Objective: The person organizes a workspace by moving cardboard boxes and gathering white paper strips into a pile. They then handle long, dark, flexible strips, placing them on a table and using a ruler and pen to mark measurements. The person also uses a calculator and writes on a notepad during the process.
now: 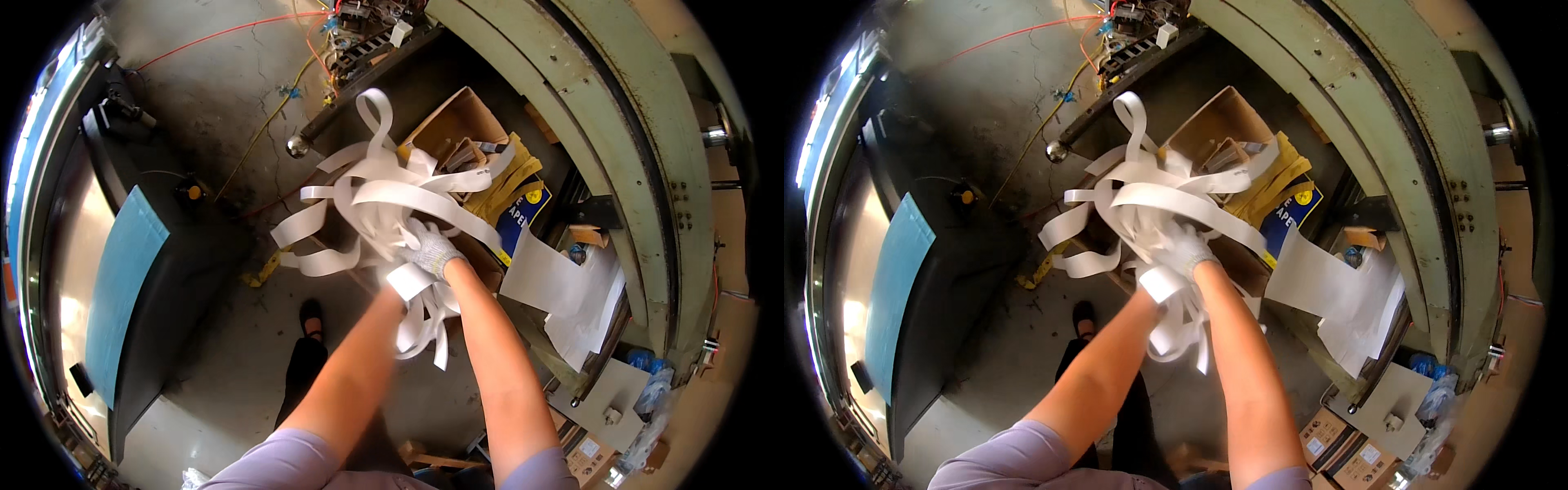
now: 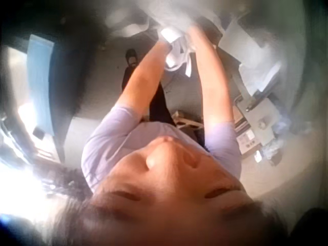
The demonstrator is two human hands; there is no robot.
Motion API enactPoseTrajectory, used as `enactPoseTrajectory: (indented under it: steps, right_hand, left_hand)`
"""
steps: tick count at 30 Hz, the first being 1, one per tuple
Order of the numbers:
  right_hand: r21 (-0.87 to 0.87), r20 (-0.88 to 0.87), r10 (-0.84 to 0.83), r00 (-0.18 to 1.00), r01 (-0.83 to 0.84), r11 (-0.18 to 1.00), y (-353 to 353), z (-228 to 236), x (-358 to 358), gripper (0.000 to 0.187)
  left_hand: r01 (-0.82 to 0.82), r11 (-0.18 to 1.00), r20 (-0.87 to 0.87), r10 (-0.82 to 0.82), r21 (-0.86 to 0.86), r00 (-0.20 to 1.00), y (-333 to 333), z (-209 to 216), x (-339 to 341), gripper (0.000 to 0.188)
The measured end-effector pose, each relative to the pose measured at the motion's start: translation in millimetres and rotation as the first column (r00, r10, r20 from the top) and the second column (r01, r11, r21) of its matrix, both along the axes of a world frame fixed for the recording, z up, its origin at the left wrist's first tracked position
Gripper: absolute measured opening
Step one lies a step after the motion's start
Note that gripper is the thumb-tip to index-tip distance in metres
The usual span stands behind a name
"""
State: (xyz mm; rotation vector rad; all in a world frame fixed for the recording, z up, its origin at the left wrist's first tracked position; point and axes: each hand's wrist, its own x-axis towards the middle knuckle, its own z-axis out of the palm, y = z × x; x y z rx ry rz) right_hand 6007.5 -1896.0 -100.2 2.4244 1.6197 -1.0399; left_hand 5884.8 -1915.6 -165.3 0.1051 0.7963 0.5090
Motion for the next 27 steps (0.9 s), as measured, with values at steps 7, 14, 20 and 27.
enactPoseTrajectory:
  steps: [7,14,20,27]
  right_hand:
    - [0.309,-0.083,0.017,0.996,0.009,0.951,25,48,19,0.041]
    - [0.106,-0.198,-0.289,0.937,0.313,0.944,-81,51,45,0.025]
    - [-0.477,-0.103,-0.969,-0.223,0.866,-0.149,-218,-11,3,0.072]
    - [-0.493,-0.657,-0.373,-0.655,0.748,-0.444,-203,-85,22,0.091]
  left_hand:
    - [0.428,0.877,-0.735,-0.436,-0.218,0.519,81,-29,-14,0.081]
    - [0.370,0.913,-0.679,-0.163,0.172,0.716,29,13,-57,0.056]
    - [-0.092,0.986,-0.726,-0.038,-0.139,0.687,0,28,-149,0.075]
    - [-0.516,0.821,-0.310,0.438,-0.244,0.844,97,-28,-157,0.080]
